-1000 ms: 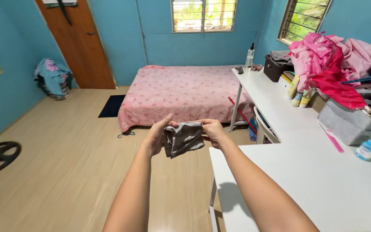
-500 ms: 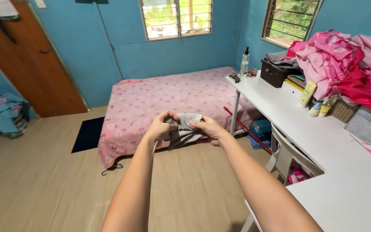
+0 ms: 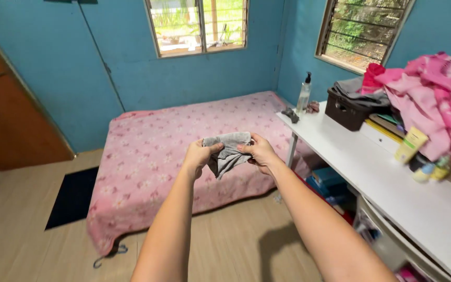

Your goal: The person wipes a metal window screen with a cloth, then hangs a pink curtain on a rod above the window and ties it in the center. The person continues wiping the screen and the window frame.

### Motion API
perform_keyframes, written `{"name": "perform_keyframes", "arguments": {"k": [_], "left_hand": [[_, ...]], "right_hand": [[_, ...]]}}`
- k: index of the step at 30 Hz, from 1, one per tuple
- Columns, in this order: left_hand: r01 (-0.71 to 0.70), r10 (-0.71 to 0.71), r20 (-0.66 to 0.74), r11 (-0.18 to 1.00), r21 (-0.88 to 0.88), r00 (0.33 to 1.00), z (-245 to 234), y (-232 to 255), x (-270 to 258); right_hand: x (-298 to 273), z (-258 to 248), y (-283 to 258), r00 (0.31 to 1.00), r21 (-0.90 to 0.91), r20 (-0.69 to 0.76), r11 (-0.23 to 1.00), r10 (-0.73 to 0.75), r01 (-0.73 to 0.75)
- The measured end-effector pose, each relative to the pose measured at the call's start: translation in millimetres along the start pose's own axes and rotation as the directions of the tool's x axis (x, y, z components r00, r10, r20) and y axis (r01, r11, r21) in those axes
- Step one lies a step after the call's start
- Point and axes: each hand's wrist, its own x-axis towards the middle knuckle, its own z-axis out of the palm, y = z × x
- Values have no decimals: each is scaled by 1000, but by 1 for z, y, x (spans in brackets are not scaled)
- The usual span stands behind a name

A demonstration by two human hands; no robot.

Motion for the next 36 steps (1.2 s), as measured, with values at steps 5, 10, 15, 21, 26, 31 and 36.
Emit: {"name": "perform_keyframes", "arguments": {"k": [5,10,15,21,26,31,36], "left_hand": [[-47,47,6,999,-12,999,-12,11,139],[-21,22,20,999,-47,1000,-24,6,252],[-26,28,39,998,-59,999,-37,-9,352],[30,-35,116,998,49,993,-56,-10,486],[-8,-2,128,997,74,992,-75,6,602],[-26,8,196,996,90,981,-77,33,714],[-45,21,240,995,94,971,-59,37,790]], "right_hand": [[117,-2,-42,1000,2,3,1000,21,-21],[212,-3,-51,981,-30,-90,984,173,-177],[315,-10,-31,984,-191,-144,973,102,-129],[451,-21,-11,980,-231,-195,973,-36,-10],[557,-7,-31,958,-233,-284,972,-28,-40],[642,-7,-67,931,-215,-354,977,-88,10],[704,-30,-77,907,-196,-413,981,-75,-8]]}}
